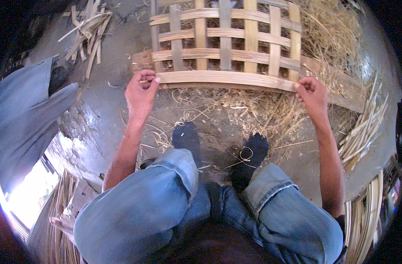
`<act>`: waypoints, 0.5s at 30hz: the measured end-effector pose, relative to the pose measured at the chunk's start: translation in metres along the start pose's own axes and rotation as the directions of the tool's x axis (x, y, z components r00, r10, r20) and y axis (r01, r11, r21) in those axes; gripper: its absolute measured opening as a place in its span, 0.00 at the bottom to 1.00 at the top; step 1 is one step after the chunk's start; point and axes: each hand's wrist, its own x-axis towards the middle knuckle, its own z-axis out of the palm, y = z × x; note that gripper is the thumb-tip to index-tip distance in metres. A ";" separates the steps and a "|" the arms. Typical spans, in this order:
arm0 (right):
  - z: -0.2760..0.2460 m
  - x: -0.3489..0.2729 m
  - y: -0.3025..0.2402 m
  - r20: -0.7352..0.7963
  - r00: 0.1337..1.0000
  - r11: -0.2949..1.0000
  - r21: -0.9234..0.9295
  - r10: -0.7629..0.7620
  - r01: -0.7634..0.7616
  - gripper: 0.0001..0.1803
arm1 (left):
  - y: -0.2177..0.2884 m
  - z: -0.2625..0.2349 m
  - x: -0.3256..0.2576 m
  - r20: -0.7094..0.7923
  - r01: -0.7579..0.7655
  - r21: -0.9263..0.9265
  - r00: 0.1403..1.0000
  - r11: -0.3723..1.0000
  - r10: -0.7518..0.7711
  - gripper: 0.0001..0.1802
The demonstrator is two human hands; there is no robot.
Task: The person weaves thin wooden strips into a rectangular basket frame, securing the edges with a hammer and nails. They adjust the strips and tap them into place to form a grid pattern.
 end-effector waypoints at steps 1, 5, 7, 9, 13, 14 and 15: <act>0.001 -0.001 -0.002 -0.004 1.000 1.000 -0.002 0.007 -0.007 0.08 | 0.003 0.002 -0.001 -0.004 0.013 0.008 1.000 1.000 -0.013 0.13; 0.007 0.001 0.003 -0.015 1.000 1.000 0.016 0.022 -0.022 0.08 | 0.002 -0.005 -0.003 -0.020 0.047 0.023 0.999 0.999 -0.046 0.12; 0.001 -0.003 0.001 -0.044 0.999 0.999 0.026 0.026 -0.025 0.08 | 0.001 0.005 -0.001 0.002 0.051 -0.008 0.999 0.999 -0.051 0.12; 0.000 -0.002 0.004 -0.052 0.999 0.999 -0.032 0.015 -0.017 0.08 | 0.007 0.005 -0.002 -0.016 0.013 0.027 1.000 1.000 -0.012 0.12; 0.005 0.001 -0.002 -0.019 1.000 1.000 -0.013 0.005 -0.005 0.08 | 0.003 -0.001 -0.001 0.004 0.004 0.061 1.000 0.998 -0.004 0.12; 0.004 0.001 -0.001 -0.006 1.000 1.000 0.007 0.004 -0.004 0.08 | 0.003 -0.002 0.000 0.018 0.024 0.020 1.000 1.000 -0.024 0.12; 0.000 0.001 0.000 0.002 1.000 1.000 0.018 0.004 -0.004 0.08 | 0.001 0.001 0.001 0.039 0.045 -0.029 0.998 0.999 -0.044 0.12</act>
